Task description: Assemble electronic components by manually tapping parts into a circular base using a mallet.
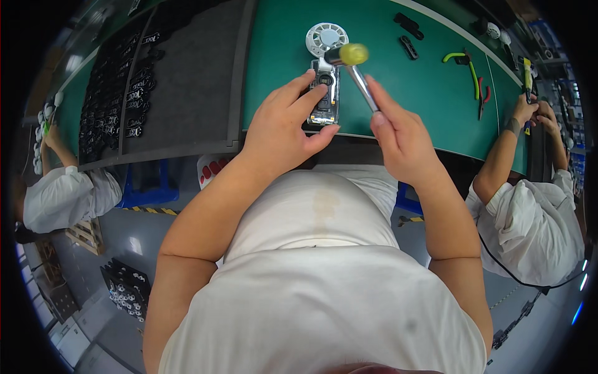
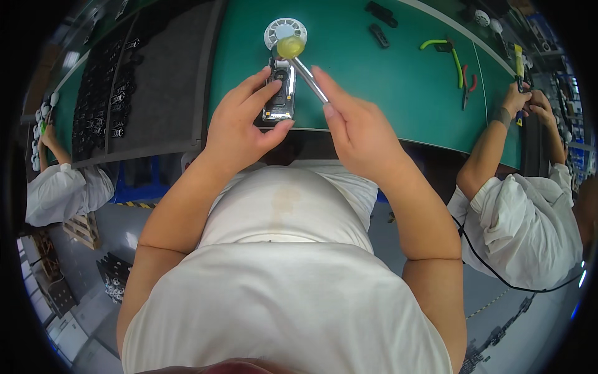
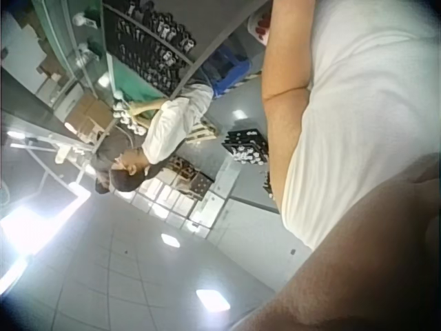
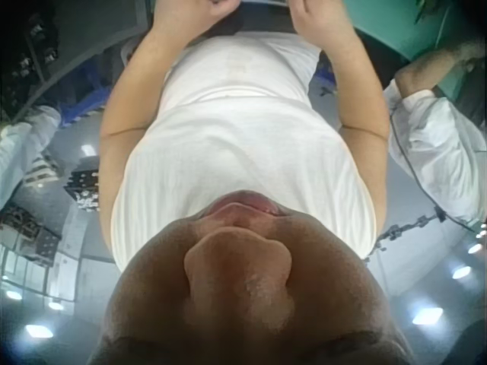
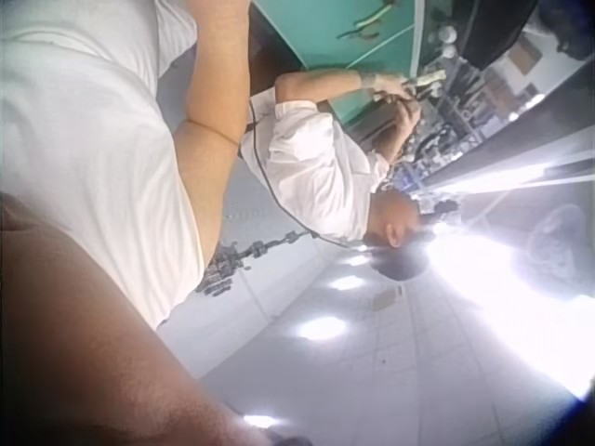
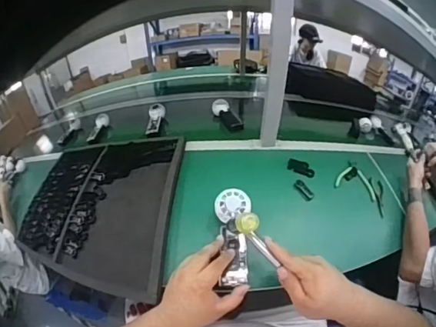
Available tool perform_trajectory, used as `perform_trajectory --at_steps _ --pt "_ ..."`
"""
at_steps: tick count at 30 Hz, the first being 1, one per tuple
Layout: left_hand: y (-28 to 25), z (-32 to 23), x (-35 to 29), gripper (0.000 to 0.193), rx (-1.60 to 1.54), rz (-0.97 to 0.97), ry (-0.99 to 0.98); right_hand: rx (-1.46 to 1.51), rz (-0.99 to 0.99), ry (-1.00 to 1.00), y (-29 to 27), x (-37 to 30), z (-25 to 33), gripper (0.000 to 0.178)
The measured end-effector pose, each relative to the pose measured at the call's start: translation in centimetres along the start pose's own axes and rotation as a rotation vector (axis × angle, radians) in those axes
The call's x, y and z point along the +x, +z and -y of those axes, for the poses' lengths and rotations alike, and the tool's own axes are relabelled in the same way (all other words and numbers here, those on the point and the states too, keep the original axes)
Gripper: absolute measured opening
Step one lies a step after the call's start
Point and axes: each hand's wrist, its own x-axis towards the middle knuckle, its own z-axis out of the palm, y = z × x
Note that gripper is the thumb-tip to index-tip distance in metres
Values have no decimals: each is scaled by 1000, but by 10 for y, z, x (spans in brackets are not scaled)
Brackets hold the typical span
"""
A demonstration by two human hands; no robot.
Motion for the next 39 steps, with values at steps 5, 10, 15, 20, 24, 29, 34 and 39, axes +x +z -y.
perform_trajectory --at_steps 5,10,15,20,24,29,34,39 --pt "-3 -2 2 53 -40 -6 -19 29 -19 27 -6 2 -3 53" --pt "-3 -2 1 55 -33 14 -22 276 -121 176 -7 5 -13 53" --pt "-2 0 1 61 25 48 1 444 -207 259 -1 6 -21 53" --pt "-4 -2 3 64 -16 78 -63 409 -220 214 0 2 -22 53" --pt "-9 -3 10 66 -71 107 -146 333 -88 173 -7 -15 -7 54" --pt "-12 -6 13 67 -48 162 -179 193 20 -81 -1 -42 -3 58" --pt "-10 -1 9 71 -42 157 -190 135 -33 -270 1 -42 3 61" --pt "-8 2 5 73 -35 144 -184 27 110 -121 0 -36 8 60"
